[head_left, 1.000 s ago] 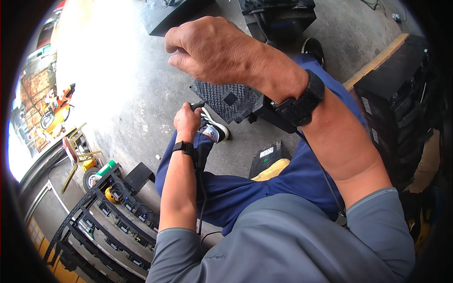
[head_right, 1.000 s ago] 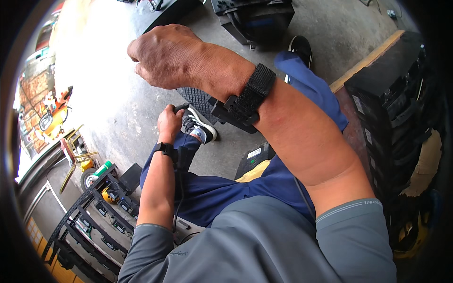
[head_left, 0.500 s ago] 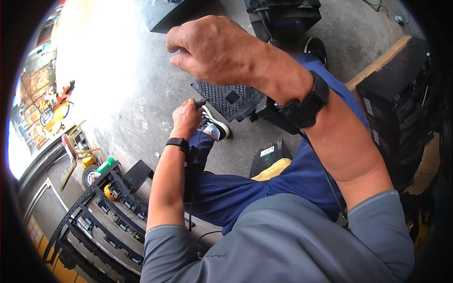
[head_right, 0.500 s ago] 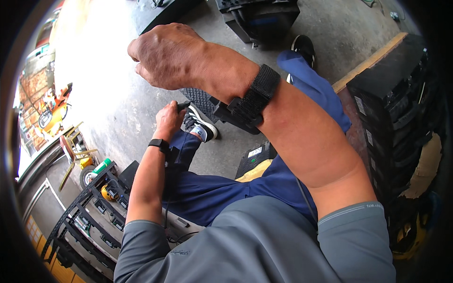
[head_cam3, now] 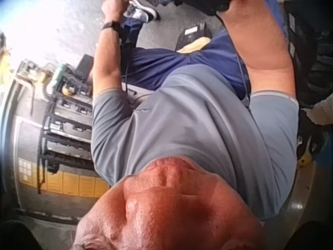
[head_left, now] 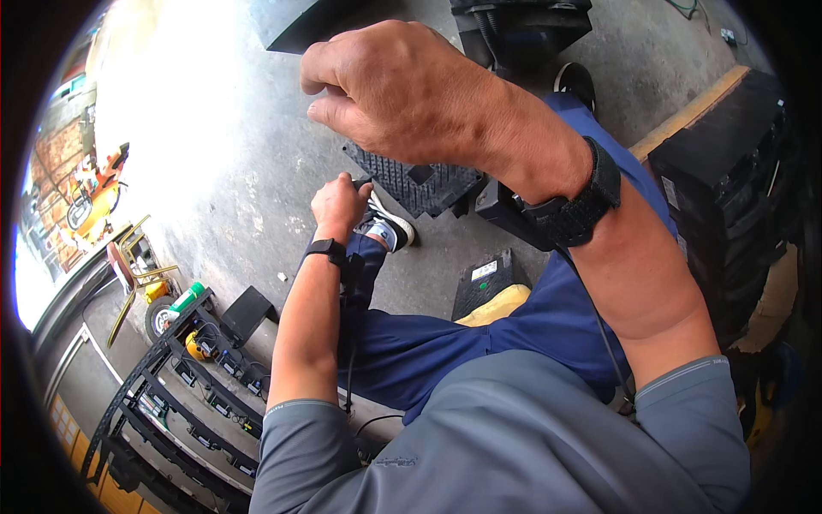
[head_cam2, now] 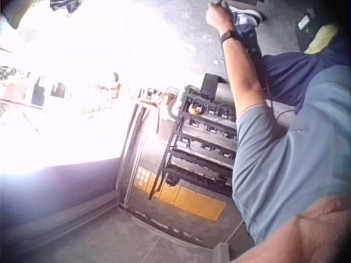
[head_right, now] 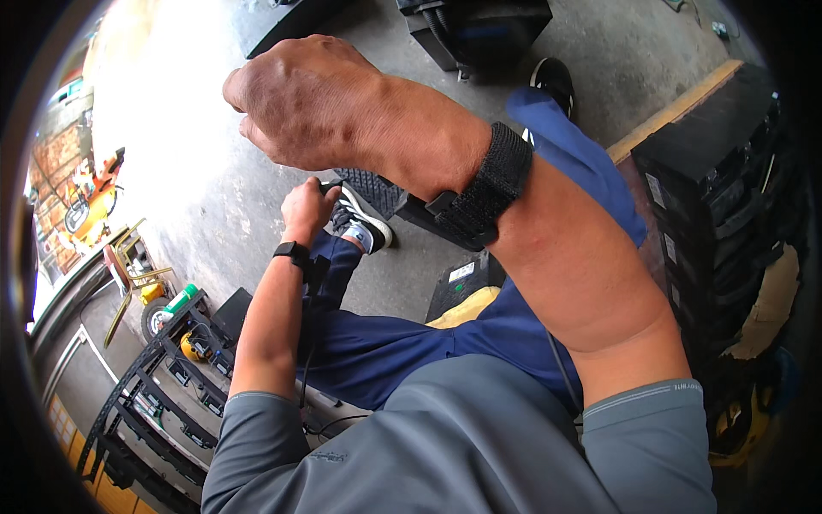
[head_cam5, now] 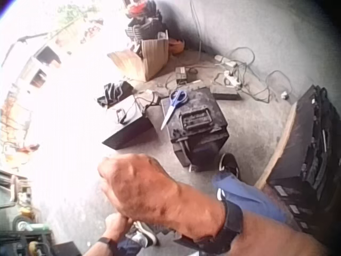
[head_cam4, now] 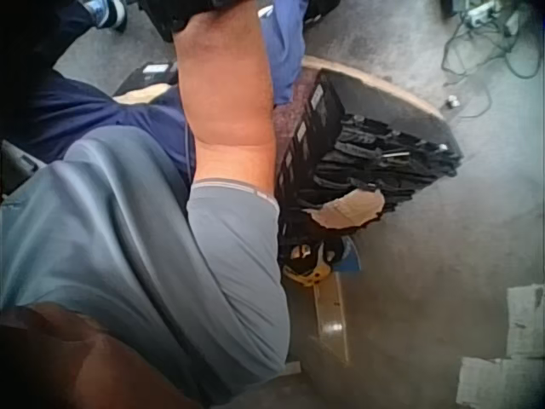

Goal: Unscrewing a component from a carbon fiber patterned battery box using a screwdriver.

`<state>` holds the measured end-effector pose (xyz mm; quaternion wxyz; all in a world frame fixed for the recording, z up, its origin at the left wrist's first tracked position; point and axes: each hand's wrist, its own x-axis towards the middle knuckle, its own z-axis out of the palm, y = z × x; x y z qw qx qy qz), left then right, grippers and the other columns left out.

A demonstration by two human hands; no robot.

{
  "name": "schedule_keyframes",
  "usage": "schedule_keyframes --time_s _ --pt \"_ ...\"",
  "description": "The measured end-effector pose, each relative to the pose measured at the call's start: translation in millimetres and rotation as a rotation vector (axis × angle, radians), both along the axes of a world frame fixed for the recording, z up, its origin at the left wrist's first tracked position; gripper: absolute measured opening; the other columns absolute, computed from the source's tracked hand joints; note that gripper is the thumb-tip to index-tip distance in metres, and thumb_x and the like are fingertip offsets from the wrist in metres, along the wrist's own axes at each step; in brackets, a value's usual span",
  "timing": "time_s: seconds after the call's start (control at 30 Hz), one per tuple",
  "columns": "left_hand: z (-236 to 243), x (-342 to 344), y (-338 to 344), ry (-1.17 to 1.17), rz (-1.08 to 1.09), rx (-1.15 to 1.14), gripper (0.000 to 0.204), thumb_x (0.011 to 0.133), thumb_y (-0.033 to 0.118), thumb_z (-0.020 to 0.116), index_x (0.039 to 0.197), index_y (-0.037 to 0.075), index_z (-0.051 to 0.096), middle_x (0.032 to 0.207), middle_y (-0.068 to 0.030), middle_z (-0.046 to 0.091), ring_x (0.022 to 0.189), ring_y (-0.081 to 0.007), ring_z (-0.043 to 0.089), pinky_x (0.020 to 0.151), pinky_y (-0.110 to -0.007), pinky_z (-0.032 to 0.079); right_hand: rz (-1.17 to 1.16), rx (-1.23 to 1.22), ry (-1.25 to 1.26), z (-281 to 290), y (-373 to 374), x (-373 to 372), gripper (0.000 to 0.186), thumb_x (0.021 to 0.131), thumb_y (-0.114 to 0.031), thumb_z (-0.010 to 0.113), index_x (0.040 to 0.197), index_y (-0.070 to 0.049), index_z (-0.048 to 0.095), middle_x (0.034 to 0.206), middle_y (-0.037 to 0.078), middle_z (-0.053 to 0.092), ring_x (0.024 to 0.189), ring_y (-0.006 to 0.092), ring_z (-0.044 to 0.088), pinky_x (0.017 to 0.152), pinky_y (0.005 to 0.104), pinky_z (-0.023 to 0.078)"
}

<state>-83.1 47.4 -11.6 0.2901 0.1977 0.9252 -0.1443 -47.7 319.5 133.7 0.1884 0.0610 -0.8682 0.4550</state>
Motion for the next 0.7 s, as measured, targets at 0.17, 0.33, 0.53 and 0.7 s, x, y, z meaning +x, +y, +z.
schedule_keyframes --time_s 0.17,0.33,0.53,0.7 --pt "1 0 9 -0.001 0.138 -0.015 0.051 0.088 0.051 0.070 0.103 0.002 0.072 0.102 -0.0225 0.074 0.100 -0.0398 0.071 0.088 -0.048 0.056 -0.013 0.010 -0.002 2 2 -1 0.014 0.091 -0.016 0.069 0.097 -0.003 0.072 0.083 0.017 0.073 0.077 0.0294 0.074 0.072 0.0375 0.059" --pt "-3 0 8 0.019 0.307 -0.016 0.056 0.086 0.054 0.071 0.106 0.003 0.074 0.108 -0.0231 0.073 0.105 -0.0397 0.070 0.092 -0.048 0.055 -0.004 0.005 -0.001 1 0 -2 0.014 0.091 -0.016 0.069 0.096 -0.003 0.073 0.082 0.017 0.073 0.076 0.0291 0.074 0.071 0.0374 0.060" --pt "-8 0 4 -0.017 0.505 0.004 0.059 0.085 0.054 0.071 0.113 0.002 0.074 0.117 -0.0256 0.071 0.113 -0.0403 0.067 0.096 -0.047 0.053 -0.014 0.033 -0.005 2 -2 -2 0.015 0.091 -0.015 0.069 0.096 -0.002 0.073 0.082 0.017 0.073 0.076 0.0298 0.074 0.073 0.0376 0.060" --pt "-10 0 3 -0.025 0.353 -0.006 0.059 0.086 0.054 0.071 0.112 0.002 0.073 0.115 -0.0259 0.071 0.112 -0.0409 0.067 0.095 -0.048 0.053 -0.012 0.028 0.015 1 0 -1 0.016 0.091 -0.014 0.068 0.099 -0.001 0.073 0.083 0.019 0.073 0.078 0.0308 0.074 0.073 0.0386 0.060"
